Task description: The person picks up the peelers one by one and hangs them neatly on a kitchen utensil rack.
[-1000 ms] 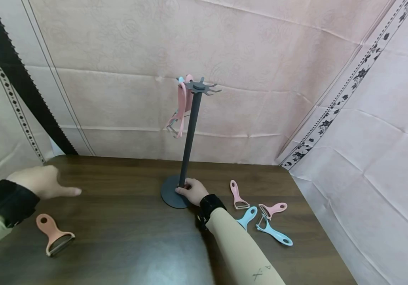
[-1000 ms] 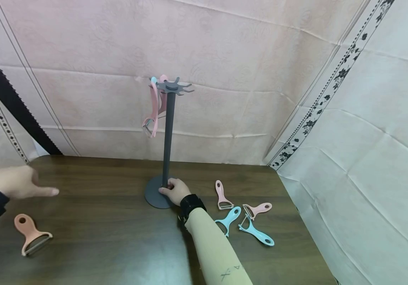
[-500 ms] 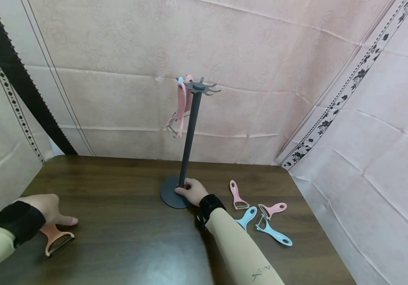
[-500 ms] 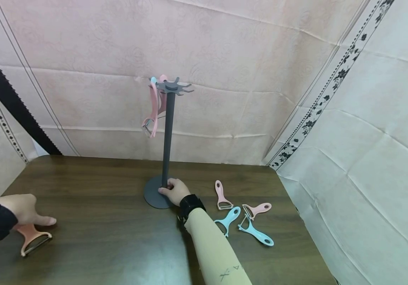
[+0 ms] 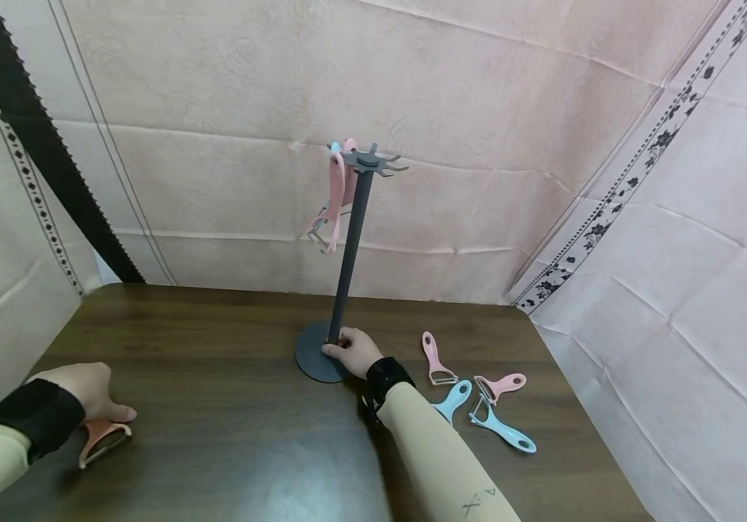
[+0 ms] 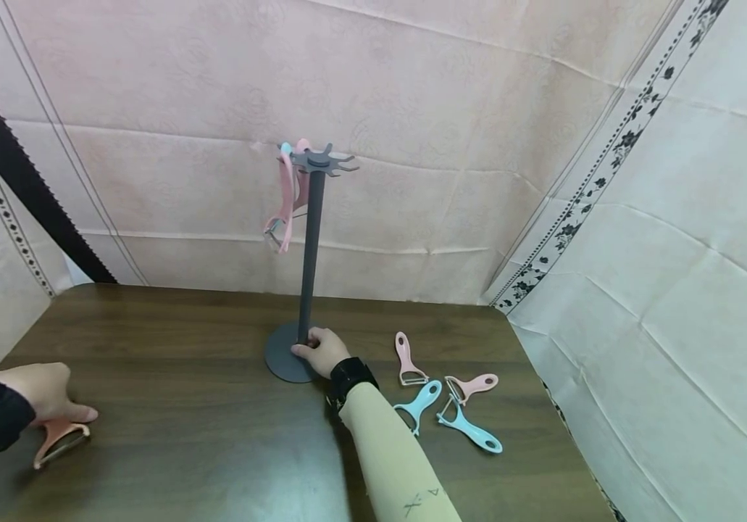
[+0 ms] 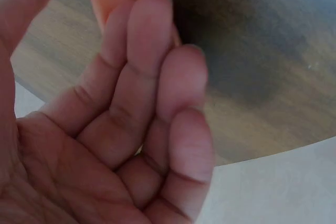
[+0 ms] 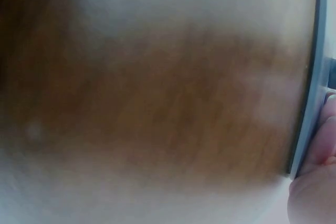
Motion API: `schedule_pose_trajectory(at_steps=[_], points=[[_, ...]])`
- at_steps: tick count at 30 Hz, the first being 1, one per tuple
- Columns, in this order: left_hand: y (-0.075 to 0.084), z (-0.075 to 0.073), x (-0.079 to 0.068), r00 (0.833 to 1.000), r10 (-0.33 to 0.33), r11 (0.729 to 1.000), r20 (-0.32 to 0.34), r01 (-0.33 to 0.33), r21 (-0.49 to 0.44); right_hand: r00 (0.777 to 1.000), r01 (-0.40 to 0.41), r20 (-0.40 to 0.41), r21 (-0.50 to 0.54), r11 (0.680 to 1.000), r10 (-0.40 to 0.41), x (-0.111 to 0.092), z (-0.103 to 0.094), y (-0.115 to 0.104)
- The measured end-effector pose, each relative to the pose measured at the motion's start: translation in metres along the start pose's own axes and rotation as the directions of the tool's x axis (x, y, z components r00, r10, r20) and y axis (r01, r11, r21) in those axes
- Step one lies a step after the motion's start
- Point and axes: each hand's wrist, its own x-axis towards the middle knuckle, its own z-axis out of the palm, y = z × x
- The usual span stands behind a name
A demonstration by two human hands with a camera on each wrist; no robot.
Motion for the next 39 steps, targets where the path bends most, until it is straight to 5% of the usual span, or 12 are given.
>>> schedule_pose_trajectory(at_steps=[11,19,24,30,39], points=[[0.001,0.003,0.005,0.997,0.061,0.994,-0.04,-0.064,-0.092,1.0,-0.014,0.017,0.016,1.0,0.014,0.0,0.0,0.0],[0.01,0.002,0.013,1.0,-0.021,0.991,0.018,0.023,-0.135,1.0,-0.009,0.005,0.014,1.0,0.009,0.003,0.001,0.004],[0.009,0.002,0.01,1.0,0.027,0.985,0.01,-0.025,-0.17,1.0,-0.011,0.004,0.009,1.0,0.011,0.005,0.002,0.007],[0.004,0.006,0.007,0.998,0.061,0.991,-0.019,-0.063,-0.117,1.0,-0.009,0.005,0.002,1.0,0.009,0.001,0.0,0.002],[-0.003,0.01,0.006,0.999,0.022,0.996,0.024,-0.02,-0.087,1.0,-0.002,-0.003,-0.003,1.0,0.002,0.0,-0.001,0.001]])
